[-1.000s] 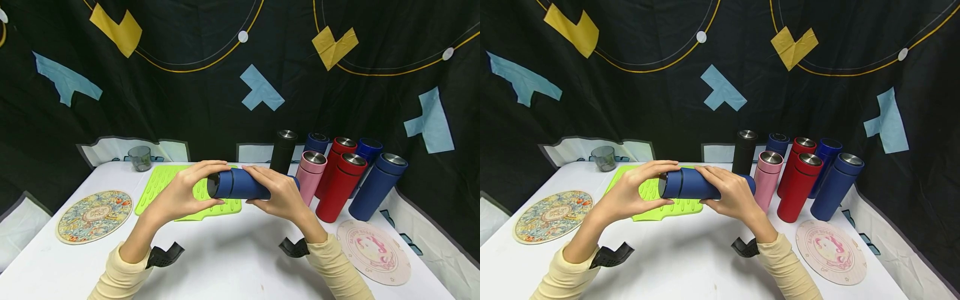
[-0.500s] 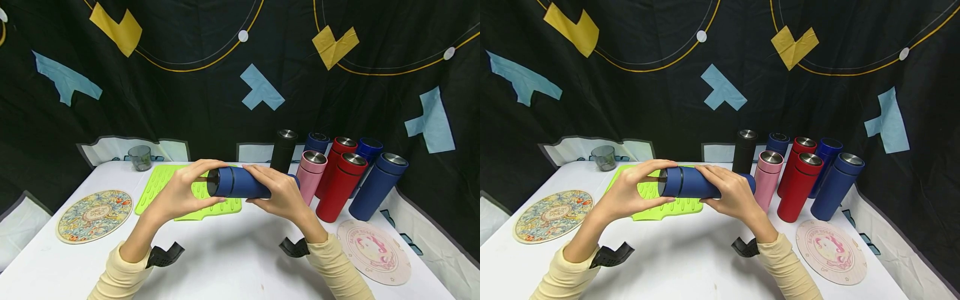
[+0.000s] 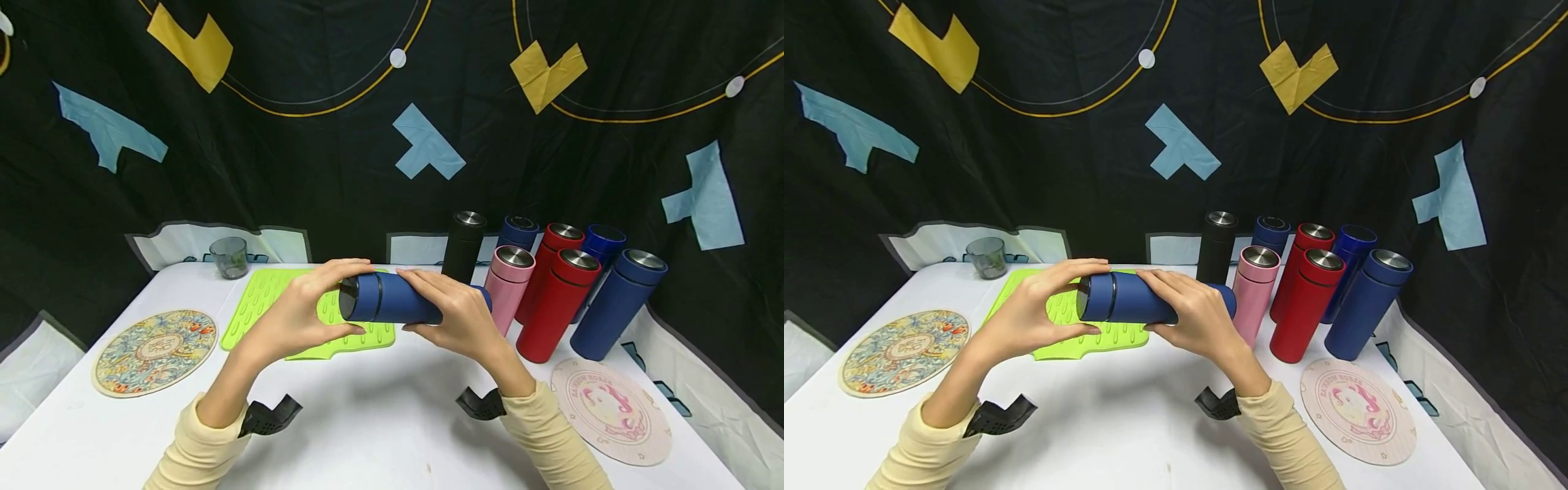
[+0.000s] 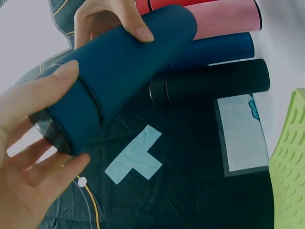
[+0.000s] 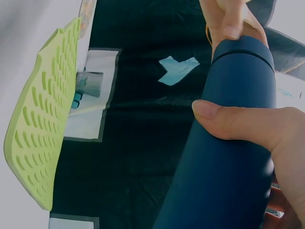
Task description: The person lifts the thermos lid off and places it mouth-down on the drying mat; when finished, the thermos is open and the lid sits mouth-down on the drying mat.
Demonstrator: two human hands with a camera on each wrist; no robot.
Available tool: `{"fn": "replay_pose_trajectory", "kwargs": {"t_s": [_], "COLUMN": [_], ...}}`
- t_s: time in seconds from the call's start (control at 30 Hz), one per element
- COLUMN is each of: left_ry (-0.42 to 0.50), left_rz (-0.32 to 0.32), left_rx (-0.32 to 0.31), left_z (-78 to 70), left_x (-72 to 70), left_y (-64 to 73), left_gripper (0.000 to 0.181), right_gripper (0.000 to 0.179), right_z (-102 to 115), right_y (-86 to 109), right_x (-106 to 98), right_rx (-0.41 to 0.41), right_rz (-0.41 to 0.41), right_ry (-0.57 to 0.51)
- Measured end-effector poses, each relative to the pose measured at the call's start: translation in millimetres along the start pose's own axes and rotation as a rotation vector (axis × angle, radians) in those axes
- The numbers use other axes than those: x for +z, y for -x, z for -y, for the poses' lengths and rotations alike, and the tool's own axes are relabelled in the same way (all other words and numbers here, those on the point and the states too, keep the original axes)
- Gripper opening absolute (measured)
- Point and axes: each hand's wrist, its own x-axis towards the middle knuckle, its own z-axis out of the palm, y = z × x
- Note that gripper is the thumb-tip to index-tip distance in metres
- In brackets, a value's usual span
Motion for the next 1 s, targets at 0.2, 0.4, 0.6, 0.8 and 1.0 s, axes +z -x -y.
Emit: {"fn": "replay_pose_trajectory", "kwargs": {"t_s": [0.2, 0.4, 0.6, 0.8, 1.0], "left_ry": [0.014, 0.028, 0.055, 0.05, 0.012], "left_rz": [0.029, 0.013, -0.02, -0.018, 0.01], "left_rx": [0.076, 0.046, -0.076, -0.142, 0.009], "left_z": [3.2, 2.5, 1.1, 0.6, 1.7], "left_x": [-3.4, -3.1, -0.9, 0.6, -1.1], "left_y": [-0.3, -0.2, 0.3, 0.8, -0.8], "left_gripper": [0.079, 0.077, 0.076, 0.079, 0.088], "right_gripper": [0.083, 0.084, 0.085, 0.086, 0.085], "right_z": [-0.4, 0.0, 0.2, 0.1, -1.6], "right_y": [1.0, 1.1, 0.0, -0.8, -1.0], "right_x": [0.0, 0.5, 0.3, -0.9, -2.9], "right_rx": [0.018, 0.013, -0.01, -0.022, 0.001], "right_rz": [0.006, -0.004, -0.014, -0.019, -0.008], "right_ry": [-0.045, -0.032, 0.038, 0.068, 0.0]}}
